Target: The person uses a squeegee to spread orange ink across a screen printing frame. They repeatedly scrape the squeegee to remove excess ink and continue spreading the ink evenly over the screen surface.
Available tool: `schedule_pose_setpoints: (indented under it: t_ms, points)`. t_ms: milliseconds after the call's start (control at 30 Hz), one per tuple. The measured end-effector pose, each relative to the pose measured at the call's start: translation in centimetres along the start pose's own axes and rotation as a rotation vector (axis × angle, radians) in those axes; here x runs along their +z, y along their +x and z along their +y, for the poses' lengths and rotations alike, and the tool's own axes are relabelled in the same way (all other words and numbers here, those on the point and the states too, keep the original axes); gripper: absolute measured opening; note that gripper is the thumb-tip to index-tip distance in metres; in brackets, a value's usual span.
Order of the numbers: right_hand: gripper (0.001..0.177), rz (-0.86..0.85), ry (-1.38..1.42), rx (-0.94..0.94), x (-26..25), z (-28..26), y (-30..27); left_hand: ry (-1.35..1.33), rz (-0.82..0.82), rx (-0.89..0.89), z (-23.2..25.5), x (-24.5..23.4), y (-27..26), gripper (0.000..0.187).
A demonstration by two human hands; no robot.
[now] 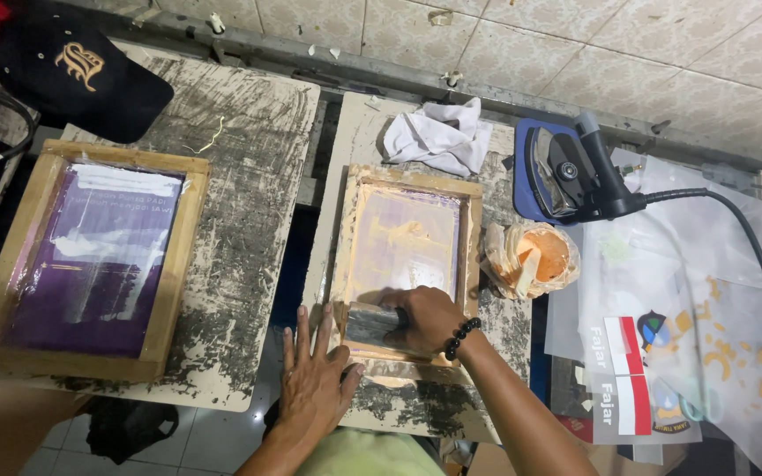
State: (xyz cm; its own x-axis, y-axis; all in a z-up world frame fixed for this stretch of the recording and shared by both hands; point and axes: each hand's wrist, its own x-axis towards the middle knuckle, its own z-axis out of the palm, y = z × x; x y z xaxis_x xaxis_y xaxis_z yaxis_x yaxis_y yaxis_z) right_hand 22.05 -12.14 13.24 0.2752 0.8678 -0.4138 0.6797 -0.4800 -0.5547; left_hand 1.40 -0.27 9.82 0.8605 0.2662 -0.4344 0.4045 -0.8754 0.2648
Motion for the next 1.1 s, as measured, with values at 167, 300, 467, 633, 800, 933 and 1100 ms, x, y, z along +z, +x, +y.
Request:
schedule_pose_setpoints:
  t_ms: [167, 300, 467, 633, 800, 933, 1100]
  points:
    - [0.051, -0.014, 0.02, 0.072, 1.1, 0.2, 0.7, -0.016, 0.049, 0.011, 0.3, -1.0, -0.3, 0.055]
    - [0.049, 0.077, -0.038, 0.104, 1.4, 1.4, 1.7, 0.009, -0.024, -0.019, 0.9, -2.2, -0.2, 0.051]
    - [0.047, 0.023, -0.025, 0.201, 0.2, 1.1, 2.4, -0.027, 0.077, 0.034, 0.6, -1.5, -0.1, 0.055]
    - [0.049, 0.063, -0.025, 0.224, -1.1, 0.4, 2.9, 0.006, 0.041, 0.009, 0.7, -1.5, -0.6, 0.053]
    - [0.04, 0.156, -0.018, 0.25, -1.4, 2.1, 4.1, -0.038, 0.075, 0.038, 0.5, -1.3, 0.2, 0.054]
    - [0.046, 0.164, -0.023, 0.249, -2.2, 1.9, 4.2, -0.013, 0.013, 0.023, 0.9, -2.3, 0.2, 0.053]
    - [0.025, 0.176, -0.03, 0.313, -2.8, 2.5, 5.1, -0.012, 0.007, 0.021, 0.8, -1.8, 0.0, 0.057]
